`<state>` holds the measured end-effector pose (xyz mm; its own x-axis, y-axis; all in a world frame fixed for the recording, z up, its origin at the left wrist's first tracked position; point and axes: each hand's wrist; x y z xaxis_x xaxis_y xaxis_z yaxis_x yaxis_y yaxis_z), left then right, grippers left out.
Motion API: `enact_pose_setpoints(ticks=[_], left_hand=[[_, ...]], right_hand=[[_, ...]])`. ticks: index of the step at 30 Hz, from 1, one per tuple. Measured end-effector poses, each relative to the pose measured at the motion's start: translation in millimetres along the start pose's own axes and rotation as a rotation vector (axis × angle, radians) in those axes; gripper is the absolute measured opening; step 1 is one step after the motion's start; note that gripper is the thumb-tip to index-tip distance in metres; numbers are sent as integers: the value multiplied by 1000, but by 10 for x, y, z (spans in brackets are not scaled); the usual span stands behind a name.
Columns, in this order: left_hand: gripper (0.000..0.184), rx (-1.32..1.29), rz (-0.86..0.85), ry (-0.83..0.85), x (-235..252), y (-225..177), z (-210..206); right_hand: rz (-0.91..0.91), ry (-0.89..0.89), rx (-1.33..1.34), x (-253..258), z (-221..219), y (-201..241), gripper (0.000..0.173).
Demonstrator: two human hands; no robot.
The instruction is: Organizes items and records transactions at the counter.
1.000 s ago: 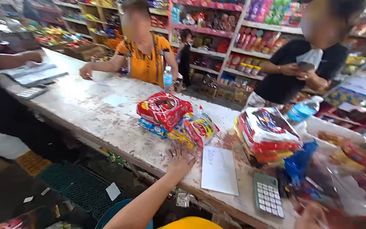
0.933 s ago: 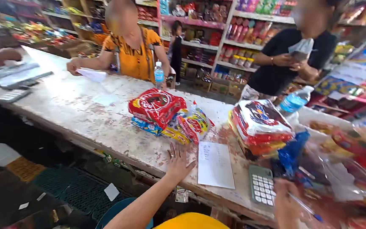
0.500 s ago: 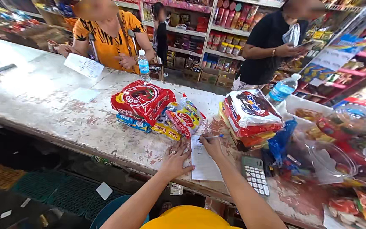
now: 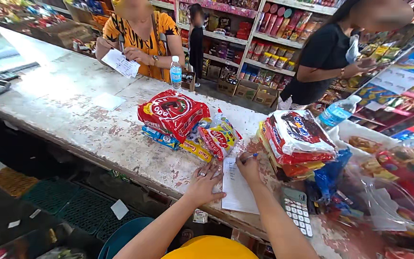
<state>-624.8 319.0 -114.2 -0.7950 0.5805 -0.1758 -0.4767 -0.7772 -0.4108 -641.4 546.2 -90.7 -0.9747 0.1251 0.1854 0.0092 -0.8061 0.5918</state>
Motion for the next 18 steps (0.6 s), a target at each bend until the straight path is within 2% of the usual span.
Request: enact_pose_setpoints(ticks=[3,7,9,14,18], left_hand=[[83,25,6,8,2,-15,-7],[83,39,-2,-12,16,-10,-35],[83,40,2,-12,24,-5,-34],[83,46,5,-18,21,-13,-27],[82,47,0,-23,13,-4,-20]], right_hand=[[-18,-17,106,24,28,-45,22],[-133,-90,367,9,77,-16,16],[-149,-42,402,-6,68,72,18],[-19,133,215,-12,-116,152,27],[-91,145,9,-6,49,177,28]])
Point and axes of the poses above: each hand's wrist, its own x-axis towards the middle knuckle, its own z-axis out of the back of the hand, y = z × x, and after that the axes turned 9 degrees about z, right-handed
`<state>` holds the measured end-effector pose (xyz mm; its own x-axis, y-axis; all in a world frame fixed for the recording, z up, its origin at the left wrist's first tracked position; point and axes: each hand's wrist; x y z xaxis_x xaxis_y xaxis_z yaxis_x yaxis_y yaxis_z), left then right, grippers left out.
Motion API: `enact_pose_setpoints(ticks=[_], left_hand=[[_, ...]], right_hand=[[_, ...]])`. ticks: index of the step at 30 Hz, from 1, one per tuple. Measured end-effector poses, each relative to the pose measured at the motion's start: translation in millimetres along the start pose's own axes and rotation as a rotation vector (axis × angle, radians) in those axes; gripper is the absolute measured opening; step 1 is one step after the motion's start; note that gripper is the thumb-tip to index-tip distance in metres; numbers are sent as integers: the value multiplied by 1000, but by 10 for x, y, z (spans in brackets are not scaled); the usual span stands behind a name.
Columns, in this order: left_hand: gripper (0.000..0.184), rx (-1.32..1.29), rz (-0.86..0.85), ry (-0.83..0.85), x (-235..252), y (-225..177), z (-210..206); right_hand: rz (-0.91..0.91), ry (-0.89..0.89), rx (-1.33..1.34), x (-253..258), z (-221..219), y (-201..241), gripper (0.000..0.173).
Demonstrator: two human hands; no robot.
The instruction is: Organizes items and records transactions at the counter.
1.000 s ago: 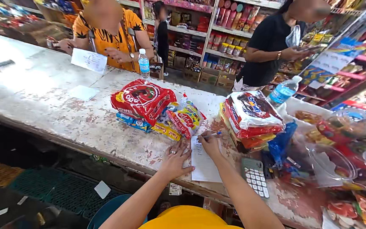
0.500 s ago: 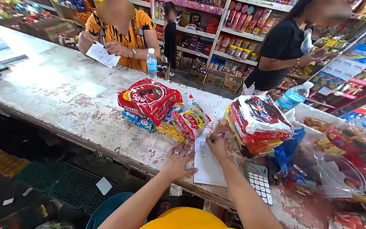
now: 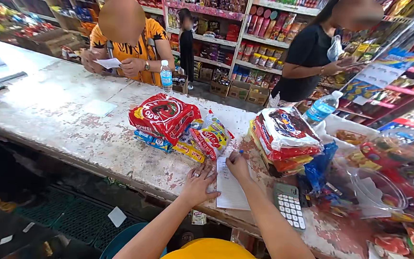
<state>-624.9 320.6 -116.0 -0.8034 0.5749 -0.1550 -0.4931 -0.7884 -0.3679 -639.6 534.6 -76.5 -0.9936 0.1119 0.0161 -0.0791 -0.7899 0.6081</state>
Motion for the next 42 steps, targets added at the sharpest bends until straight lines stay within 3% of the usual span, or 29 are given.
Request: enact_pose_setpoints(ticks=[14,21,28,35,42], left_hand=[[82,-10,7,21,-6,-21,17],[83,13,4,20,1,-16,-4],[84,14,7,12,12,-16,-18],[83,22,12,27,5,-16,-7],[82,-18,17,19,-4,-15,-1]], right_hand=[[12,-71,-25,-63,27,-106,32],[17,-96,130,-23,-9,-158,28],[88,39,66,-76,-101,-24,31],[-2,1,-44,-108,78,-64,26],[73,46,1,-202,-131,33,31]])
Point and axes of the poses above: each hand's wrist, its own x-axis towards the middle knuckle, its own z-axis out of the back of the hand, y = z × x, and after that the axes turned 9 degrees about z, right-handed
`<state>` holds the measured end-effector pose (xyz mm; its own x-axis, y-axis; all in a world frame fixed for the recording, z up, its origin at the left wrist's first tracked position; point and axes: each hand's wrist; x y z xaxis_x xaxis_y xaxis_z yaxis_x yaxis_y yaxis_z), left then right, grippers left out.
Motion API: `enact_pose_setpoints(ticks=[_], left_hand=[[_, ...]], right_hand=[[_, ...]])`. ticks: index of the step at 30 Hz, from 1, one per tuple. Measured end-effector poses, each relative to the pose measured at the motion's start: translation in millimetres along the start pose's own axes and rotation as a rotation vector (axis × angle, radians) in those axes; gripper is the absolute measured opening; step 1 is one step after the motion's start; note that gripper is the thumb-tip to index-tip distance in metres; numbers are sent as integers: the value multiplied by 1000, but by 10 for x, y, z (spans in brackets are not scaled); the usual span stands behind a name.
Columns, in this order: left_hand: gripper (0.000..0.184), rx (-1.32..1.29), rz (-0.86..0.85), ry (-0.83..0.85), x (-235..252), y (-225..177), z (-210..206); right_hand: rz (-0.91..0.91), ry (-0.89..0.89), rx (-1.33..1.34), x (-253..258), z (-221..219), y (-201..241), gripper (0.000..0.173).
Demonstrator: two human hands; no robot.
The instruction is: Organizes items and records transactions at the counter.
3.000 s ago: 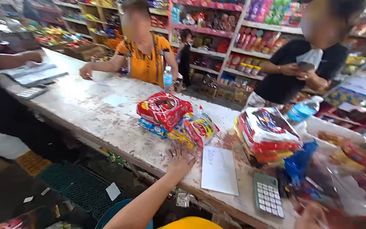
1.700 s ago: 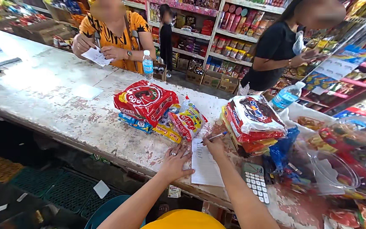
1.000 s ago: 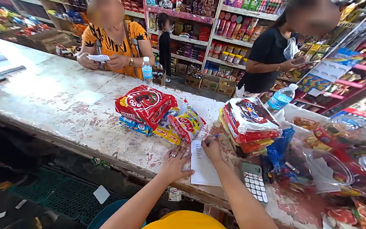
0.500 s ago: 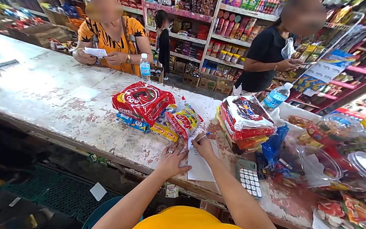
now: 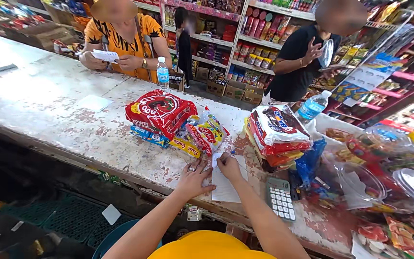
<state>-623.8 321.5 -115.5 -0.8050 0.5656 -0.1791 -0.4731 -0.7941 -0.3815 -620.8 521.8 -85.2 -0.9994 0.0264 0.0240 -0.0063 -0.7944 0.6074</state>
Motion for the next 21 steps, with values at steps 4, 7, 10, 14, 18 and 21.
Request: enact_pose_setpoints(ticks=[4,7,10,14,18,21], left_hand=[[82,13,2,-4,5,-12,3],[82,25,-2,0,13,-14,-2],[82,28,-1,-3,13,-19,6],[85,39,-14,-11,1,-14,10],[75,43,-45,-17,10,11,-21],[75,45,-44,-10,5,14,-14]], right_hand=[[-83,-61,-62,-41,157,-99,29],[-85,-82,-82,-67,143,-119,29],[-89,-73,-107,-87,124,-94,32],[-91,-96,-66,-80,125,-127,31],[-82,-146,73,-55,136,-221,27],[-64,-187,205,-66,106,-199,24]])
Point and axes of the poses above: each hand's wrist, its own x-axis towards the middle knuckle, its own z-axis out of the back of the hand, y = z × x, and after that the axes turned 9 degrees about z, right-handed
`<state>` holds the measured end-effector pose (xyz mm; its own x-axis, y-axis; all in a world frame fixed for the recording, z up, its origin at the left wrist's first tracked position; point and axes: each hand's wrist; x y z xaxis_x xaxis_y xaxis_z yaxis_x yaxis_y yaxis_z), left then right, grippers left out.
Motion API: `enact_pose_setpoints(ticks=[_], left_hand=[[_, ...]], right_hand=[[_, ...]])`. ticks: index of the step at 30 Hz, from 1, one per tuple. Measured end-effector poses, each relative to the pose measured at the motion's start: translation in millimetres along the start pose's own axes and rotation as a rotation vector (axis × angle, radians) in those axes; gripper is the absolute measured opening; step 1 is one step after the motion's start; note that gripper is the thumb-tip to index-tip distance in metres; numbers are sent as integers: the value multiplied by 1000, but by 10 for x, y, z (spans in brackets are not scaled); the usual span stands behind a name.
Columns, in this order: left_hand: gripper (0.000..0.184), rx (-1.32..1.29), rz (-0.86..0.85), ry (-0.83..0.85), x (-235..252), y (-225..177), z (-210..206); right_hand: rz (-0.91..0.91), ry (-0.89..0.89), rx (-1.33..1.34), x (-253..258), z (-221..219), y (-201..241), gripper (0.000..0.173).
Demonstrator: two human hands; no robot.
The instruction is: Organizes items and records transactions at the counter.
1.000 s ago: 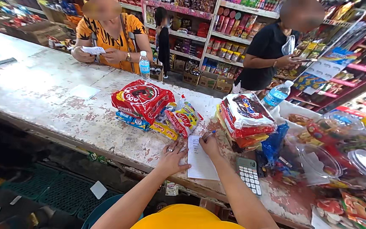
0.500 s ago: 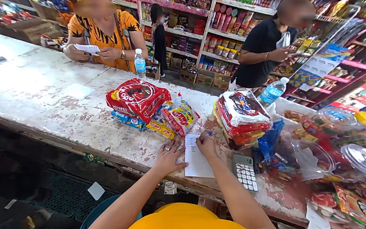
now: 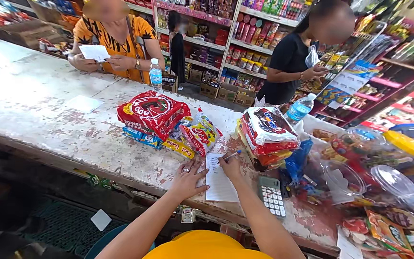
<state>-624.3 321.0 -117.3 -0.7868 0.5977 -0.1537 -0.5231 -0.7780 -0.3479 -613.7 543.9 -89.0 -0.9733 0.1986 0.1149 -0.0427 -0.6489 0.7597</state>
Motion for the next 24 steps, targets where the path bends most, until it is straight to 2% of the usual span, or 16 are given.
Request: enact_pose_setpoints(ticks=[4,8,13,16,20,24], left_hand=[[76,-7,2,-7,9,4,-11],[75,-25,10,9,5,-5,9],[75,-18,17,26,8,-7,22],[75,-20,14,17,7,-2,5],[75,-37,4,-6,11,4,-3],[74,-26,14,7,15,-5,11]], right_hand=[[57,72,43,-36,-130,45,23],[94,135,-82,-82,-180,71,28],[-2,92,-237,-107,26,49,29],[-1,117,-237,-134,9,121,29],[98,138,-168,-221,-139,146,28],[25,118,-247,-221,42,65,28]])
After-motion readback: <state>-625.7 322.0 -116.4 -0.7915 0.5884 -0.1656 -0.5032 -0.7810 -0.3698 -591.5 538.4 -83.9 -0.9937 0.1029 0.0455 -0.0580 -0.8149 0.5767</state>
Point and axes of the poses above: each hand's wrist, its own x-axis towards the middle knuckle, its own z-axis out of the back of the hand, y = z × x, and after that the axes turned 9 degrees about z, right-handed
